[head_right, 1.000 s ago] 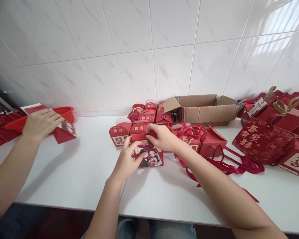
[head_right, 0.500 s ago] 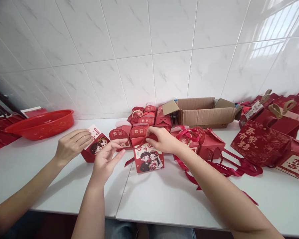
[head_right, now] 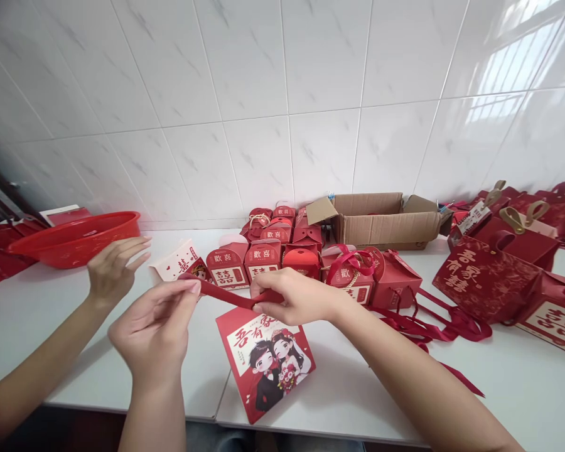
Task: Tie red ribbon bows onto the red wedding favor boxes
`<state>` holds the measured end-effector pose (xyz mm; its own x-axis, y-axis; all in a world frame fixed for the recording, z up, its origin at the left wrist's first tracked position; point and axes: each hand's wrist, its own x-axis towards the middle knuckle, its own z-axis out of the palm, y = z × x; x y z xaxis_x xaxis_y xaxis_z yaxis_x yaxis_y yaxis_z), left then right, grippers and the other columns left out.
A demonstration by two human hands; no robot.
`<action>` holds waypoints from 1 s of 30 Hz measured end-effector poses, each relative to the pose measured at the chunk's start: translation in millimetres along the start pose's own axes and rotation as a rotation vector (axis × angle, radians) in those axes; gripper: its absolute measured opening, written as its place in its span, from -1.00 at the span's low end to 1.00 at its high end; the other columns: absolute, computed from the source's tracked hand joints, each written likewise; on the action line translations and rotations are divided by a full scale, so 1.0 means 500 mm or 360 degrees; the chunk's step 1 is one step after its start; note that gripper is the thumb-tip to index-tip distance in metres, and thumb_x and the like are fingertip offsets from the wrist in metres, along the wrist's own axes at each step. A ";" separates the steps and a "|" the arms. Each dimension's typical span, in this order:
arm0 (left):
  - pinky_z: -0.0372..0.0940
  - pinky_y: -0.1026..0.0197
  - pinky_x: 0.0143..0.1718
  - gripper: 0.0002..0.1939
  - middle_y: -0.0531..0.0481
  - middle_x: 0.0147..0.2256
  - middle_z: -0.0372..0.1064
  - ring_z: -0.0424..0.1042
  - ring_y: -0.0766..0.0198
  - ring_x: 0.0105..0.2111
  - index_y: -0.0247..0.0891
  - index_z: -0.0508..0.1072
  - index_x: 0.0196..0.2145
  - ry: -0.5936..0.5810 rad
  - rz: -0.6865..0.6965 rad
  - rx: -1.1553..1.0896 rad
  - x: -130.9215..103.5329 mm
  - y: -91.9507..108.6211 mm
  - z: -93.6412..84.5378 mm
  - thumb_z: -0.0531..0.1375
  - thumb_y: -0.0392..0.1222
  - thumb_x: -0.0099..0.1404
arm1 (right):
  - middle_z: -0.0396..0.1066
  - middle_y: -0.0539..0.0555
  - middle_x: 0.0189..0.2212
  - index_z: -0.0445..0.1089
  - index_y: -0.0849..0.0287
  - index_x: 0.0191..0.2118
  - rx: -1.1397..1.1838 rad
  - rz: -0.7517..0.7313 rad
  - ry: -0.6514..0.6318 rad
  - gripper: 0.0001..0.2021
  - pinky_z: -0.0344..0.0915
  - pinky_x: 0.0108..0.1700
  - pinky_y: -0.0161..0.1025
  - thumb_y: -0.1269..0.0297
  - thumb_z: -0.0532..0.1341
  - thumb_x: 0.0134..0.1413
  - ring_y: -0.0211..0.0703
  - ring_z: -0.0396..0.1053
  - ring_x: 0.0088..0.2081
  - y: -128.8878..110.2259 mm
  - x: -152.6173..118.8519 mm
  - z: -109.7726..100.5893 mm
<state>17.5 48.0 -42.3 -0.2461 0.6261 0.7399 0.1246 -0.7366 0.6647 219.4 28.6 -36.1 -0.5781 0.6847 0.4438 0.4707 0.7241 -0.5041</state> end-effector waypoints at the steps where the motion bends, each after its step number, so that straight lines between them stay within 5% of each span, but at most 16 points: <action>1: 0.41 0.25 -0.36 -0.97 0.10 -0.46 0.51 0.49 0.30 -0.44 -0.18 0.54 -0.45 0.0053 0.0018 0.0009 -0.002 0.008 0.002 0.33 -0.26 0.09 | 0.32 0.01 -0.39 0.26 0.19 -0.28 -0.0010 0.0009 -0.0011 -0.97 0.17 -0.36 -0.33 0.37 0.14 0.16 -0.29 0.22 -0.40 -0.003 0.000 0.002; 6: 0.47 0.23 -0.24 -0.88 0.05 -0.40 0.57 0.54 0.24 -0.38 -0.19 0.59 -0.38 0.0073 -0.0200 0.0023 -0.003 0.027 0.006 0.37 -0.22 0.05 | 0.32 -0.01 -0.40 0.26 0.20 -0.28 -0.0038 -0.0049 -0.0055 -0.94 0.15 -0.36 -0.34 0.42 0.17 0.10 -0.31 0.19 -0.42 -0.021 -0.004 -0.004; 9: 0.46 0.20 -0.12 -0.77 -0.02 -0.28 0.58 0.55 0.17 -0.24 -0.21 0.60 -0.27 -0.0178 -0.0445 -0.0062 0.004 0.016 -0.003 0.35 -0.14 0.07 | 0.31 0.00 -0.40 0.26 0.19 -0.28 -0.0030 -0.0069 -0.0062 -0.97 0.15 -0.38 -0.35 0.41 0.15 0.13 -0.31 0.20 -0.42 -0.027 -0.008 -0.017; 13: 0.46 0.13 -0.11 -0.66 -0.11 -0.20 0.57 0.54 0.08 -0.17 -0.22 0.57 -0.14 -0.0661 -0.0494 -0.0108 0.013 -0.015 -0.016 0.33 -0.13 0.10 | 0.33 0.03 -0.37 0.26 0.19 -0.28 -0.0041 -0.0101 -0.0012 -0.98 0.18 -0.34 -0.32 0.37 0.13 0.17 -0.29 0.22 -0.39 -0.028 -0.013 -0.028; 19: 0.43 0.17 -0.24 -0.85 -0.12 -0.28 0.54 0.53 0.10 -0.27 -0.19 0.64 -0.38 -0.1133 -0.0488 -0.0060 0.012 -0.030 0.001 0.29 -0.11 0.14 | 0.37 0.07 -0.32 0.29 0.19 -0.23 0.0000 -0.0152 -0.0002 -0.96 0.24 -0.28 -0.30 0.38 0.14 0.19 -0.26 0.29 -0.33 -0.030 -0.012 -0.026; 25: 0.39 0.20 -0.26 -0.84 -0.07 -0.34 0.56 0.52 0.14 -0.32 -0.15 0.64 -0.31 -0.1342 -0.0966 -0.0411 0.006 -0.012 0.012 0.32 -0.12 0.12 | 0.34 0.07 -0.32 0.31 0.21 -0.25 0.0006 -0.0184 0.0066 -0.96 0.26 -0.27 -0.33 0.44 0.15 0.16 -0.27 0.29 -0.31 -0.029 -0.011 -0.026; 30: 0.40 0.22 -0.28 -0.84 -0.04 -0.38 0.57 0.53 0.17 -0.37 -0.15 0.64 -0.33 -0.1310 -0.1104 -0.0567 0.006 -0.010 0.013 0.37 -0.18 0.05 | 0.33 0.07 -0.30 0.30 0.20 -0.24 -0.0004 -0.0221 0.0093 -0.92 0.26 -0.26 -0.32 0.47 0.15 0.14 -0.27 0.29 -0.29 -0.024 -0.012 -0.026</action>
<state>22.2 55.4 -42.7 0.5680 0.8086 0.1534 -0.1053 -0.1134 0.9880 225.9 16.6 -23.1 -0.5979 0.5817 0.5515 0.3908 0.8122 -0.4331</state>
